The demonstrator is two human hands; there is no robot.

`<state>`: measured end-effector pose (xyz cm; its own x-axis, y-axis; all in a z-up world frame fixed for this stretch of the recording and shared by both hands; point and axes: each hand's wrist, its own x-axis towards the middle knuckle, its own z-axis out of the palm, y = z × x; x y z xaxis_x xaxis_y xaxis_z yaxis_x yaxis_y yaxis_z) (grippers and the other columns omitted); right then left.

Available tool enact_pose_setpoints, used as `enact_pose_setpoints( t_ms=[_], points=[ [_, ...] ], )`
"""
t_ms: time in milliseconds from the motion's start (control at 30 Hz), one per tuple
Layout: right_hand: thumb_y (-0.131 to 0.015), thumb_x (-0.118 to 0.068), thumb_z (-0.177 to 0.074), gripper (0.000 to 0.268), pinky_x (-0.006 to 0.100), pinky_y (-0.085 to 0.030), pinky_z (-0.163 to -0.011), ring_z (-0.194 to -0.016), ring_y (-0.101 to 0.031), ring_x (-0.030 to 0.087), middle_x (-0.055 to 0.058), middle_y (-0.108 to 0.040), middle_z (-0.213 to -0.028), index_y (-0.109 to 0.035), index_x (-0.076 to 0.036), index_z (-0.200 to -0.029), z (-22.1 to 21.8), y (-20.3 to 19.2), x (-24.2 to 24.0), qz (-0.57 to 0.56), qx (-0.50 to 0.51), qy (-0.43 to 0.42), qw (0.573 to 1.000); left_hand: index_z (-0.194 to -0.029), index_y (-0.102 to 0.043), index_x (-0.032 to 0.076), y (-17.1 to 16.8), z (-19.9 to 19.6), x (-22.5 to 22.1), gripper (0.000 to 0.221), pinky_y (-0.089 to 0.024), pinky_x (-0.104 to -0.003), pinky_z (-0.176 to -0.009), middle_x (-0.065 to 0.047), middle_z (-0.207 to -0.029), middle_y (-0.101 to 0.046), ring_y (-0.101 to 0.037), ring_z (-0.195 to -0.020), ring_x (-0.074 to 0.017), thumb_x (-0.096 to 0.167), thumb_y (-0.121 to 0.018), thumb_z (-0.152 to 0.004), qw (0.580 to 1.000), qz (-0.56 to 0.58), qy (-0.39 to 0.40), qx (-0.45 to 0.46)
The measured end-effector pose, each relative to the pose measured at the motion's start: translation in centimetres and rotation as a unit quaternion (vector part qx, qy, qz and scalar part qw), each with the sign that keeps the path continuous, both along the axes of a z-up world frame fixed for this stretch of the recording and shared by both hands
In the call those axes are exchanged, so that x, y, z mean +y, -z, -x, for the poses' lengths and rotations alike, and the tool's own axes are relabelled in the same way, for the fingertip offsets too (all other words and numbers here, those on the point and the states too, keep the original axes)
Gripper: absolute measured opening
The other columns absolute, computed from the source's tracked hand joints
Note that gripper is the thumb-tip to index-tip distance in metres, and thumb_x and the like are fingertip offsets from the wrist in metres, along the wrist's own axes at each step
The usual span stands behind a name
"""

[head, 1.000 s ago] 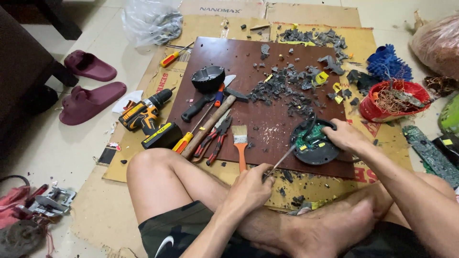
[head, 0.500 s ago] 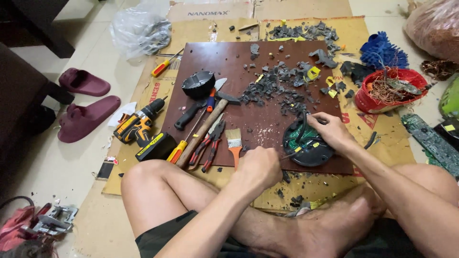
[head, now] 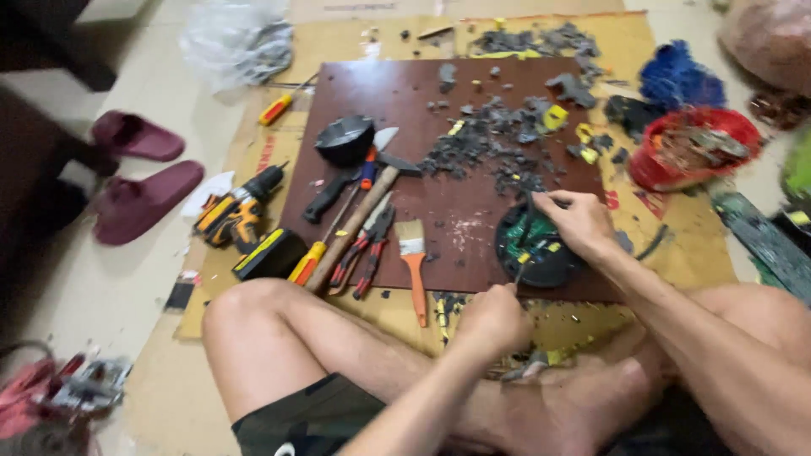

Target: The person sits on the floor and uses a screwdriver to unscrew and disassemble a circular electronic device. They remove the casing to expose the internal circuit board and continue to manipulate the components with their hands.

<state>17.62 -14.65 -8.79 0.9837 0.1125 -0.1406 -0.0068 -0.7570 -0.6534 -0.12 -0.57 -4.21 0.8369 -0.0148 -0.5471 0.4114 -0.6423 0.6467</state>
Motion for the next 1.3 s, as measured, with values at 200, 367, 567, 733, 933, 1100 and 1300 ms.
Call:
enact_pose_setpoints(
  t_ms=[200, 367, 567, 733, 933, 1100, 1300],
  points=[
    [-0.067, -0.079, -0.091, 0.049, 0.046, -0.052, -0.104, -0.118, -0.069, 0.039, 0.006, -0.080, -0.109, -0.082, -0.038, -0.113, -0.8, 1.9, -0.3, 0.031, -0.019, 0.034, 0.999, -0.155, -0.046, 0.007, 0.3, 0.5, 0.0, 0.057, -0.029, -0.021, -0.043, -0.002, -0.069, -0.045, -0.036, -0.048, -0.0080, 0.013, -0.041, -0.099, 0.836, 0.404, -0.344, 0.142],
    [-0.063, -0.073, -0.096, 0.050, 0.048, -0.052, -0.105, -0.118, -0.069, 0.043, 0.013, -0.080, -0.112, -0.083, -0.030, -0.114, 1.2, 4.3, 0.3, 0.048, -0.020, 0.114, 0.992, -0.147, -0.057, 0.014, 2.6, -1.5, -3.7, 0.052, -0.041, -0.029, -0.043, -0.012, -0.100, -0.054, -0.051, -0.068, -0.0177, 0.014, -0.042, -0.098, 0.818, 0.367, -0.430, 0.107],
    [-0.060, -0.070, -0.101, 0.049, 0.053, -0.052, -0.103, -0.120, -0.066, 0.045, 0.013, -0.078, -0.115, -0.082, -0.029, -0.115, 0.1, 4.9, -0.2, 0.013, -0.019, 0.129, 0.991, -0.155, -0.055, 0.014, 1.0, -0.7, 0.7, 0.060, -0.044, -0.028, -0.037, -0.018, -0.089, -0.062, -0.049, -0.047, -0.0172, 0.011, -0.040, -0.097, 0.875, 0.301, -0.369, 0.082],
    [-0.065, -0.068, -0.098, 0.038, 0.050, -0.054, -0.099, -0.117, -0.068, 0.040, 0.007, -0.079, -0.109, -0.082, -0.036, -0.110, 0.4, 4.6, -0.9, 0.017, -0.024, 0.117, 0.993, -0.142, -0.068, 0.026, 0.0, 0.1, 3.9, 0.055, -0.062, -0.045, -0.041, -0.018, -0.099, -0.078, -0.075, -0.066, -0.0292, 0.023, -0.051, -0.090, 0.975, 0.133, -0.176, 0.034],
    [-0.065, -0.070, -0.094, 0.041, 0.053, -0.054, -0.101, -0.120, -0.066, 0.044, 0.012, -0.079, -0.109, -0.083, -0.036, -0.110, 1.4, 1.8, 0.1, 0.020, -0.002, 0.065, 0.998, -0.128, -0.076, 0.032, -1.1, -3.7, 8.2, 0.053, -0.053, -0.051, -0.111, -0.007, -0.124, -0.079, -0.068, -0.128, -0.0356, 0.019, -0.046, -0.086, 0.994, -0.070, 0.071, 0.035],
    [-0.064, -0.069, -0.096, 0.041, 0.051, -0.055, -0.100, -0.116, -0.069, 0.041, 0.010, -0.080, -0.107, -0.083, -0.036, -0.111, 0.8, 2.2, -0.3, 0.023, 0.005, 0.072, 0.997, -0.139, -0.072, 0.020, 0.6, -3.0, 7.2, 0.055, -0.064, -0.053, -0.065, -0.025, -0.113, -0.078, -0.078, -0.082, -0.0371, 0.015, -0.048, -0.089, 0.997, -0.016, 0.054, 0.049],
    [-0.067, -0.066, -0.096, 0.041, 0.052, -0.054, -0.100, -0.117, -0.068, 0.044, 0.016, -0.080, -0.106, -0.083, -0.031, -0.111, 1.1, 0.3, 1.3, 0.024, -0.007, 0.052, 0.998, -0.138, -0.071, 0.028, 5.4, 0.8, 5.5, 0.040, -0.058, -0.047, -0.039, -0.024, -0.107, -0.077, -0.070, -0.061, -0.0349, 0.025, -0.056, -0.101, 0.986, 0.111, -0.127, 0.015]
  ],
)
